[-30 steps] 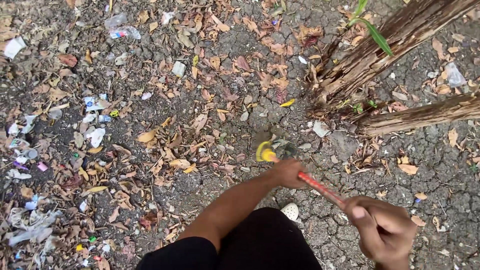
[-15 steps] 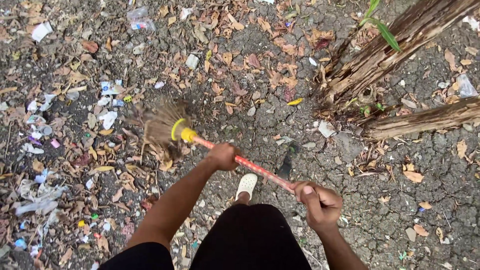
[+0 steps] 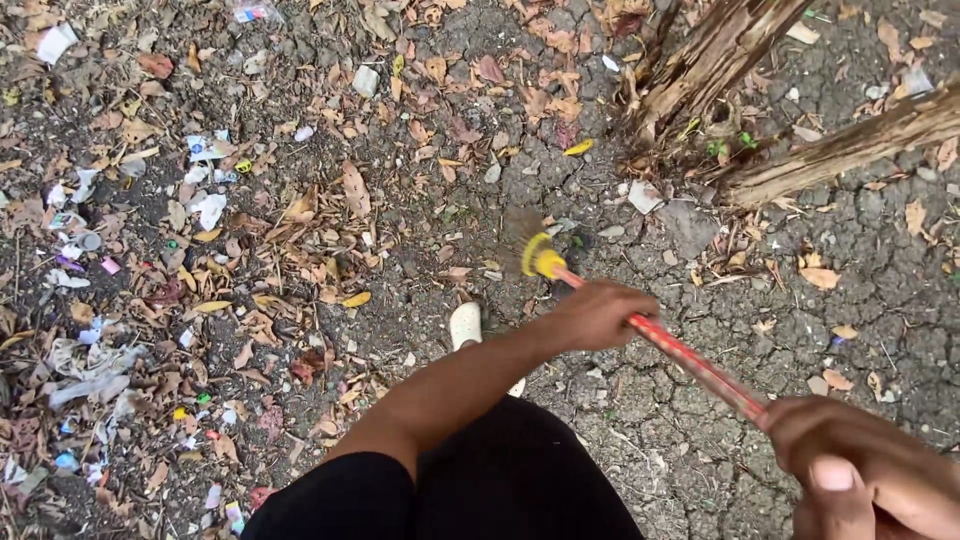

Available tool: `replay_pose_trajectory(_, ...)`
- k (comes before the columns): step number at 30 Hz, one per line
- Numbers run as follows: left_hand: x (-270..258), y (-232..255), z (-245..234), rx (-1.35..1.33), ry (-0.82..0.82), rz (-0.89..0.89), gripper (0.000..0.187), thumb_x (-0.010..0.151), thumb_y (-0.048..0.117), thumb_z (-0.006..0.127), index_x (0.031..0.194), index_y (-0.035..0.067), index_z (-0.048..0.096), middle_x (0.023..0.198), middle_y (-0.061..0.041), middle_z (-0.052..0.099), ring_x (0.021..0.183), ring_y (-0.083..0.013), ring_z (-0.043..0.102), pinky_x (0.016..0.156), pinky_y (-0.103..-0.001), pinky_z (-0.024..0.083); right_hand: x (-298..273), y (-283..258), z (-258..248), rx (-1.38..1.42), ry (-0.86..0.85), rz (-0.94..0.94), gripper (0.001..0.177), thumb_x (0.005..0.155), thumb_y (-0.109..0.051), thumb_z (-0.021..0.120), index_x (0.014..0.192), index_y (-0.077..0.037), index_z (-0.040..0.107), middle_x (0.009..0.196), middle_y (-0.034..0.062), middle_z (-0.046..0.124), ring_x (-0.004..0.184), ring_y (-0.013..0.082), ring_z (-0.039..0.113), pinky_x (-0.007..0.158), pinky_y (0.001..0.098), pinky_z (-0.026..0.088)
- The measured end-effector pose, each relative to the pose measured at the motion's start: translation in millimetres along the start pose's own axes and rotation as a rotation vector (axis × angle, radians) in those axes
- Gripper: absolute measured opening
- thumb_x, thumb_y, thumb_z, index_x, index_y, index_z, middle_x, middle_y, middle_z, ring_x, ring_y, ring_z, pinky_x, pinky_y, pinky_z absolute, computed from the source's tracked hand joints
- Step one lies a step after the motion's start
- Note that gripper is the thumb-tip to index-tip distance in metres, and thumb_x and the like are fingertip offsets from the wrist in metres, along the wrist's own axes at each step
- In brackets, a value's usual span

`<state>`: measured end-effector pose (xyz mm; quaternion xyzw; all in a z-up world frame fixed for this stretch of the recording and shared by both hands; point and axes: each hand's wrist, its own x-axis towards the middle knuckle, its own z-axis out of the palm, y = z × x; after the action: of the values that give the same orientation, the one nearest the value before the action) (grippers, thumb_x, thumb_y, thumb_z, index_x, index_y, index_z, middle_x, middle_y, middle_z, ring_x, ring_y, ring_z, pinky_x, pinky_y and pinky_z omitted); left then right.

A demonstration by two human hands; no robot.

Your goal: The person sweeps dry leaves and plastic trash across cracked ground using a broom, moving around tree trunks and a bamboo ladder to gather the debris into a pile.

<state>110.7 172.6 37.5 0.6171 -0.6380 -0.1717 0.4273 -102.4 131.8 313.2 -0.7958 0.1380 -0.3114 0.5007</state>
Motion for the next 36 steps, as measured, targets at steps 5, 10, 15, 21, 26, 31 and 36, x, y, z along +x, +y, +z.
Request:
replay_pose_trajectory(5,1.0,18.8,30.6,-0.124,-0.31,-0.106,0.011,0.085,0.007,0.067,0.094,0.013,0.066,0.089,-0.001,0.071,0.078,-0.0175,0.069,0.072,-0.041,0.055,9.4,-27.0,63.3,-0.254,-0.033,-0.182,0.024,0.09,-0.003,0.062,0.067,0.002,0.063,0.063,0.011,0.061,0.057,0.0196,0.063,0.06,0.0397,0.057)
replay_pose_trajectory(10,-52.5,-25.6,33.4,-0.182,-0.357,-0.167,0.008,0.087,0.014,0.068,0.095,0.015,0.066,0.08,-0.003,0.069,0.073,-0.0185,0.068,0.068,-0.04,0.053,-40.2,65.3,79.9,0.018,-0.101,-0.119,0.045,0.089,-0.002,0.063,0.049,-0.01,0.044,0.045,-0.0011,0.054,0.039,0.0068,0.052,0.038,0.0258,0.041)
replay_pose_trajectory(15,-136.0,-76.2,-18.0,-0.073,-0.441,-0.392,0.01,0.087,0.012,0.066,0.095,0.016,0.069,0.078,-0.003,0.069,0.069,-0.0194,0.068,0.068,-0.042,0.053,-37.8,95.6,134.5,0.275,-0.103,-0.103,0.046,0.096,0.003,0.058,0.056,-0.009,0.04,0.049,0.0005,0.048,0.044,0.0082,0.049,0.043,0.029,0.046)
replay_pose_trajectory(21,-184.6,-76.6,-106.4,0.044,-0.332,-0.332,0.02,0.075,0.009,0.07,0.095,0.012,0.072,0.077,-0.009,0.072,0.073,-0.0274,0.069,0.069,-0.046,0.054,-25.5,76.4,198.0,0.452,-0.131,-0.182,0.042,0.095,0.005,0.057,0.057,-0.006,0.042,0.053,0.0029,0.05,0.048,0.0115,0.052,0.046,0.0307,0.05)
replay_pose_trajectory(26,-179.3,-60.6,-152.9,0.132,-0.385,-0.369,0.025,0.072,0.017,0.072,0.098,0.015,0.073,0.063,-0.006,0.069,0.055,-0.0241,0.067,0.065,-0.043,0.056,-25.7,53.4,185.5,0.461,-0.006,-0.229,0.027,0.098,0.003,0.056,0.073,-0.002,0.061,0.057,0.0057,0.056,0.05,0.0168,0.059,0.059,0.0453,0.058)
replay_pose_trajectory(31,-155.6,-39.1,-162.3,0.218,-0.197,-0.054,0.018,0.083,0.028,0.067,0.095,0.018,0.076,0.055,-0.001,0.062,0.045,-0.0195,0.058,0.063,-0.044,0.054,-16.6,-22.0,131.6,0.26,-0.081,-0.037,0.025,0.105,-0.017,0.052,0.084,-0.008,0.058,0.06,-0.002,0.06,0.059,0.0119,0.065,0.075,0.0447,0.062)
replay_pose_trajectory(36,-105.8,-35.1,-142.2,0.156,-0.045,0.16,0.012,0.092,0.026,0.065,0.094,0.017,0.073,0.059,0.0,0.058,0.053,-0.0165,0.057,0.063,-0.041,0.054,-17.7,-21.6,119.6,-0.028,-0.46,-0.197,0.035,0.104,-0.028,0.056,0.071,-0.017,0.056,0.061,-0.0056,0.059,0.062,0.0107,0.068,0.078,0.0439,0.062)
